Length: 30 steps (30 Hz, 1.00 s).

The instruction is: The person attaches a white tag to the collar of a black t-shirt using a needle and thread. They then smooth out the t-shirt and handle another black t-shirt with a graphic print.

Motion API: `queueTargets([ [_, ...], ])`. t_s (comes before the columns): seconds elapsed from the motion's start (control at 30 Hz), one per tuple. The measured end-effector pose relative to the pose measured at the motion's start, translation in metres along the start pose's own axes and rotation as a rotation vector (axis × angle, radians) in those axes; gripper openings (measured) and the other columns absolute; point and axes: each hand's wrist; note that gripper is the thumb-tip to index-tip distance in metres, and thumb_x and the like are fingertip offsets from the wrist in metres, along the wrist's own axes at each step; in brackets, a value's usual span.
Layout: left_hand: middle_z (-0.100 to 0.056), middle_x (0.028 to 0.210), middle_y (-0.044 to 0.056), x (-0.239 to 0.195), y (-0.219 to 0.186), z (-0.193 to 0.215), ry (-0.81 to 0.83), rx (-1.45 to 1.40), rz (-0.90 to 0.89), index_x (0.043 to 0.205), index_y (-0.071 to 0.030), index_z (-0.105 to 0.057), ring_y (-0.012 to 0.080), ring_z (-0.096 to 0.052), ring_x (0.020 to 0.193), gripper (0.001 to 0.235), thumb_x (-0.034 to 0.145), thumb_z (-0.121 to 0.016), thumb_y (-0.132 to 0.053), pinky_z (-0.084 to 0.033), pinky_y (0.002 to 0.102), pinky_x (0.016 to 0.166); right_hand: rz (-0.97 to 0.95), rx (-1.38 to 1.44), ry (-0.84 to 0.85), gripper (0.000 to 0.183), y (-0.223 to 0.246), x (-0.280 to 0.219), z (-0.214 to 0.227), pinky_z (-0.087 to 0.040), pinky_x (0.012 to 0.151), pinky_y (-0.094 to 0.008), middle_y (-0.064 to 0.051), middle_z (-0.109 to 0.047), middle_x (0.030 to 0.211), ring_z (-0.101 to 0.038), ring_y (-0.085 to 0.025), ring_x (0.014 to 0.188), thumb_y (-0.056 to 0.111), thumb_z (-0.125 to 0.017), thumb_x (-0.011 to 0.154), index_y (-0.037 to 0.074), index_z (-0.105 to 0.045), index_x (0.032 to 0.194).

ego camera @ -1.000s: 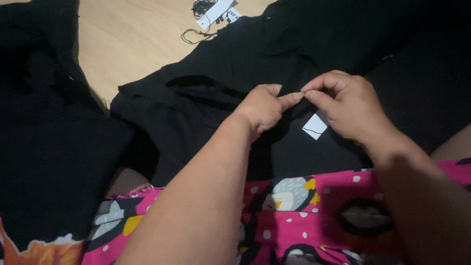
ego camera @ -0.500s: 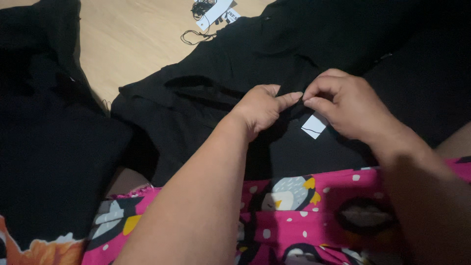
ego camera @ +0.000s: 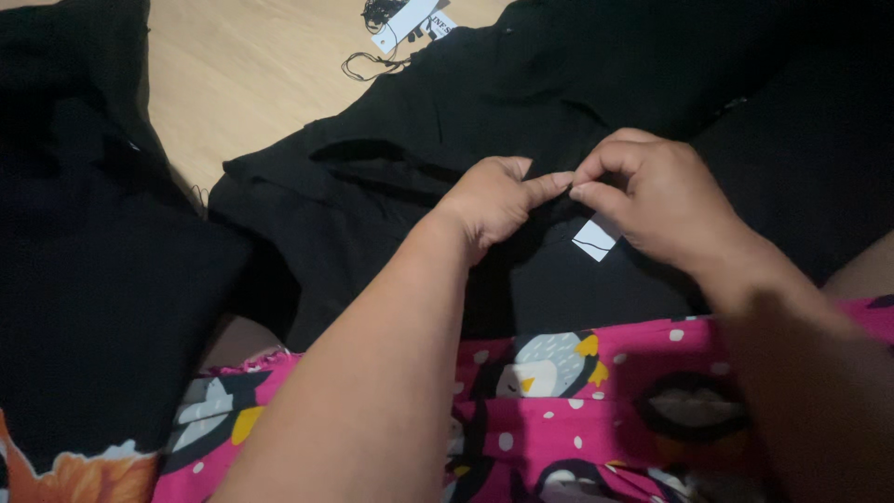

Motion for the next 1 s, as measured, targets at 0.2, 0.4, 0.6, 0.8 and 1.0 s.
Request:
queueTargets([
  [0.2, -0.046, 0.064, -0.005, 0.005, 0.007, 0.0, 0.021, -0.096, -0.015, 0.067, -0.017, -0.051, 0.0095, -0.039, 0.059, 0.039, 0.081, -0.086, -0.028, -0.031, 0.029, 0.052, 0.006, 0.009, -0.092, 0.007, -0.009, 0.0, -0.006, -0.048, 0.077, -0.032, -0.002, -0.071, 0.095, -0.068, -0.017, 0.088, 0.016, -0.078, 0.091, 0.012, -0.079, 0.097],
  [0.4, -0.073, 0.086, 0.006, -0.003, -0.003, -0.001, 0.036, -0.074, 0.03, 0.091, -0.006, -0.069, 0.0159, -0.066, 0.077, 0.021, 0.088, -0.076, -0.026, -0.053, 0.03, 0.068, -0.139, 0.181, -0.039, 0.008, 0.005, 0.001, -0.004, -0.047, 0.072, -0.025, 0.0, -0.069, 0.092, -0.065, -0.01, 0.081, 0.015, -0.08, 0.091, 0.012, -0.081, 0.098],
  [0.6, -0.078, 0.087, 0.014, 0.032, 0.018, 0.003, -0.002, -0.028, 0.106, 0.106, -0.012, -0.079, 0.0282, -0.079, 0.08, 0.022, 0.093, -0.074, -0.029, -0.066, 0.036, 0.07, -0.199, 0.218, 0.02, 0.011, 0.023, 0.0, 0.006, -0.059, 0.071, -0.047, -0.018, -0.073, 0.102, -0.071, -0.039, 0.092, -0.002, -0.069, 0.096, 0.001, -0.077, 0.102],
  [0.8, -0.077, 0.086, 0.014, 0.012, 0.007, -0.017, -0.017, -0.038, 0.045, 0.107, -0.006, -0.078, 0.0247, -0.076, 0.082, 0.031, 0.084, -0.081, -0.027, -0.064, 0.037, 0.07, -0.223, 0.225, -0.035, 0.01, 0.005, -0.002, -0.006, -0.058, 0.07, -0.044, -0.015, -0.073, 0.098, -0.072, -0.035, 0.092, -0.001, -0.071, 0.096, 0.004, -0.078, 0.103],
  [1.0, -0.078, 0.097, 0.015, 0.016, 0.004, -0.006, -0.019, -0.033, 0.094, 0.115, -0.01, -0.078, 0.0283, -0.077, 0.091, 0.029, 0.092, -0.074, -0.027, -0.065, 0.04, 0.078, -0.262, 0.272, -0.022, 0.02, 0.012, -0.007, -0.008, -0.056, 0.072, -0.04, -0.013, -0.074, 0.101, -0.072, -0.027, 0.093, 0.002, -0.074, 0.091, 0.009, -0.078, 0.11],
])
Point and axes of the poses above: each hand's wrist, its own x-axis towards the middle knuckle, its own z-axis out of the back of the hand, y = z × x
